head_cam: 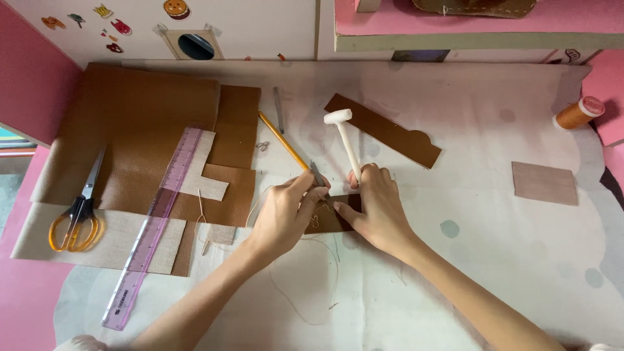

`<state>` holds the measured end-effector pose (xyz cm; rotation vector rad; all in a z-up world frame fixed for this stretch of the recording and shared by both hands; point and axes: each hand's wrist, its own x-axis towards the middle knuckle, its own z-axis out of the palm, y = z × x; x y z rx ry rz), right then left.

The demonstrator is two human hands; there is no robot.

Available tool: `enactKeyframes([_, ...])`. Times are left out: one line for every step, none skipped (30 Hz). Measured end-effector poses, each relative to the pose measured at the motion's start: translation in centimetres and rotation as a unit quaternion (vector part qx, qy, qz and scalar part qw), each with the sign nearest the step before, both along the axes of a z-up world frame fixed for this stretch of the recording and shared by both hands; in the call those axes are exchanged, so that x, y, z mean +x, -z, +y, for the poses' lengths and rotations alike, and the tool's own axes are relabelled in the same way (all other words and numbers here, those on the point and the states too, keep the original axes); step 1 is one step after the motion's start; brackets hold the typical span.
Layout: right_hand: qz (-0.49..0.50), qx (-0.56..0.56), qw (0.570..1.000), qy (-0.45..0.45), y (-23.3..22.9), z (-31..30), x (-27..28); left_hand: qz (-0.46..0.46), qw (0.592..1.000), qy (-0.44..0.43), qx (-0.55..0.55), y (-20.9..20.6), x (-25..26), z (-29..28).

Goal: The person punches holes into a leather piece using a mallet and punch tool, then threads a needle and sews the leather.

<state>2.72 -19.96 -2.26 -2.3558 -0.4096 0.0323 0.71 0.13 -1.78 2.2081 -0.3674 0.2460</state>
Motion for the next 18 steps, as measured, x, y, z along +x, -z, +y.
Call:
enactKeyframes([0.001,0.001,1.0,-0.002,0.0,0.0,0.0,-0.001,1.0,0.003,-0.002,0.0,0.0,0.0])
enactKeyframes([0.002,0.003,1.0,-0.004,0.1,-0.1,0.1,-0.001,1.0,0.007,-0.005,0.1,-0.1,0.0])
enactKeyframes([0.003,0.003,1.0,-0.004,0.1,-0.2,0.1,0.0,1.0,0.007,-0.004,0.0,-0.1,0.0])
enactKeyframes([0.0,0.004,1.0,-0.009,0.1,-0.2,0.1,-0.005,1.0,0.007,0.0,-0.1,-0.2,-0.1])
enactKeyframes([-0.001,0.005,1.0,-0.015,0.2,-0.3,0.1,-0.01,1.0,0.007,0.005,-0.2,-0.2,-0.2])
enactKeyframes([0.0,0.006,1.0,-0.015,0.1,-0.3,0.0,-0.008,1.0,0.007,0.006,0.1,-0.2,-0.1])
enactKeyframes([-0.001,0.006,1.0,-0.016,0.1,-0.3,0.0,-0.012,1.0,0.008,0.012,0.3,-0.1,-0.1])
enactKeyframes([-0.002,0.006,1.0,-0.017,0.0,-0.3,0.0,-0.015,1.0,0.009,0.019,0.5,-0.1,-0.1])
enactKeyframes([-0.001,0.006,1.0,-0.016,0.0,-0.3,0.0,-0.014,1.0,0.01,0.019,0.7,0.0,-0.1])
enactKeyframes([0.003,0.008,1.0,-0.015,-0.1,-0.3,0.0,-0.021,0.999,0.008,0.03,0.8,0.0,-0.1])
enactKeyframes([0.008,0.01,1.0,-0.014,-0.1,-0.3,0.0,-0.028,0.999,0.006,0.041,0.9,0.0,-0.1])
enactKeyframes([0.008,0.01,1.0,-0.014,-0.1,-0.3,0.0,-0.028,0.999,0.007,0.041,0.7,-0.1,-0.2])
enactKeyframes([0.006,0.011,1.0,-0.015,-0.1,-0.3,0.0,-0.027,0.999,0.006,0.043,0.4,-0.2,-0.3])
enactKeyframes([0.003,0.012,1.0,-0.017,-0.1,-0.3,0.1,-0.027,0.999,0.004,0.044,0.2,-0.2,-0.4])
enactKeyframes([0.004,0.012,1.0,-0.016,-0.1,-0.4,0.1,-0.027,0.999,0.005,0.044,0.0,-0.3,-0.4])
enactKeyframes([0.01,0.009,1.0,-0.018,0.0,-0.4,0.1,-0.028,0.999,0.008,0.044,-0.2,-0.3,-0.4])
enactKeyframes([0.017,0.006,1.0,-0.019,0.0,-0.4,0.1,-0.029,0.999,0.01,0.044,-0.4,-0.4,-0.5])
enactKeyframes([0.017,0.006,1.0,-0.018,0.0,-0.4,0.2,-0.029,0.999,0.011,0.044,-0.5,-0.4,-0.5])
